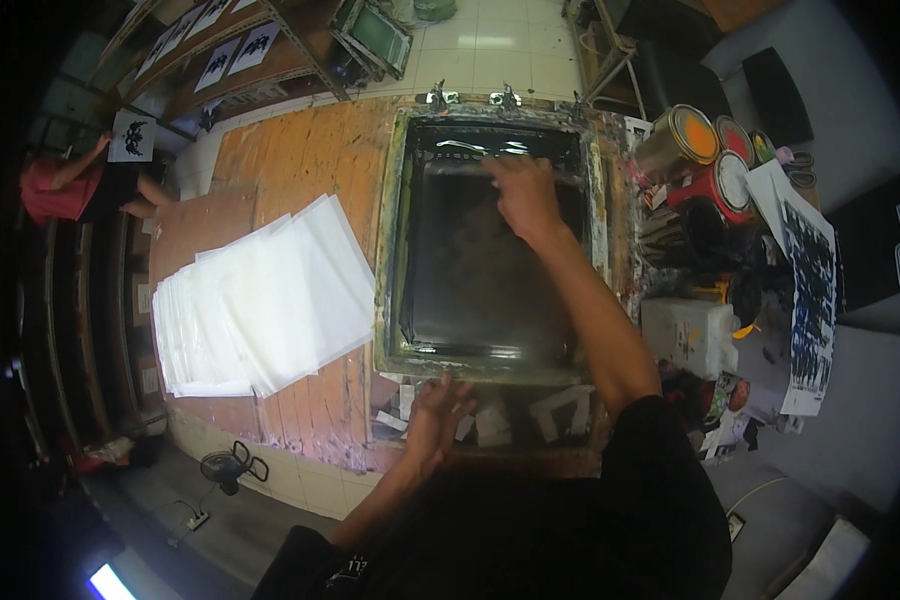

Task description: The person performs a series of screen-printing cycles by placing a blank sheet on the glass bed, lowering the frame, spreading ink with a squeegee, and then raising the frame to remove the printed sheet.

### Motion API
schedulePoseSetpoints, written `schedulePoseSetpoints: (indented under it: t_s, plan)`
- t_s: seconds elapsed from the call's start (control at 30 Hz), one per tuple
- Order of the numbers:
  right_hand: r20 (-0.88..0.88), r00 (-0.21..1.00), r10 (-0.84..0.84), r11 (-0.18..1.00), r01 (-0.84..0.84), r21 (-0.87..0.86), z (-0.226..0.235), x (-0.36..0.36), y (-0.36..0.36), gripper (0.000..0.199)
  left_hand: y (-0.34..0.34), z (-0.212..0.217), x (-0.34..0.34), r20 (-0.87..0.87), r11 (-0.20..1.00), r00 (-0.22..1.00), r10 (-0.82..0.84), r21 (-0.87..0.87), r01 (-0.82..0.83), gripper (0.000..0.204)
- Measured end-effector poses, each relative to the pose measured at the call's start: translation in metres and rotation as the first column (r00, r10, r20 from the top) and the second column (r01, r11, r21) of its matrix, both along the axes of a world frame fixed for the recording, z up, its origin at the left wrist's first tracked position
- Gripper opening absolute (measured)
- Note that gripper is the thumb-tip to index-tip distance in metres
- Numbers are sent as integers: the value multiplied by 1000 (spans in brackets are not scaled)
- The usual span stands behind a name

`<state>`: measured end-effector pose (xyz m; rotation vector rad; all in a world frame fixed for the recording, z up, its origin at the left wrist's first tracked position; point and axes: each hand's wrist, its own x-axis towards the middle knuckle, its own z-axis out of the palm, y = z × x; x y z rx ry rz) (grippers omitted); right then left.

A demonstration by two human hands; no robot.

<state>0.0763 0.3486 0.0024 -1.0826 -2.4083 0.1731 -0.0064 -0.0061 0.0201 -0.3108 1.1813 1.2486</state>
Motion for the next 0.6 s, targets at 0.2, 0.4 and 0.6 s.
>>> schedulePoseSetpoints:
  t_s: [0.2,0.4,0.6]
  plan:
    - [63,998,31,997,-26,-68,3,-23,23,42,-3,0,0,-24,1000,1000,-18,18,19,42]
    - [111,994,-13,999,17,-40,-2,-6,-37,49,-5,2,4,-31,998,999,11,57,-9,38]
    - [43,998,-45,995,49,-87,19,25,-174,57,4,15,3,-50,994,998,-40,100,45,33]
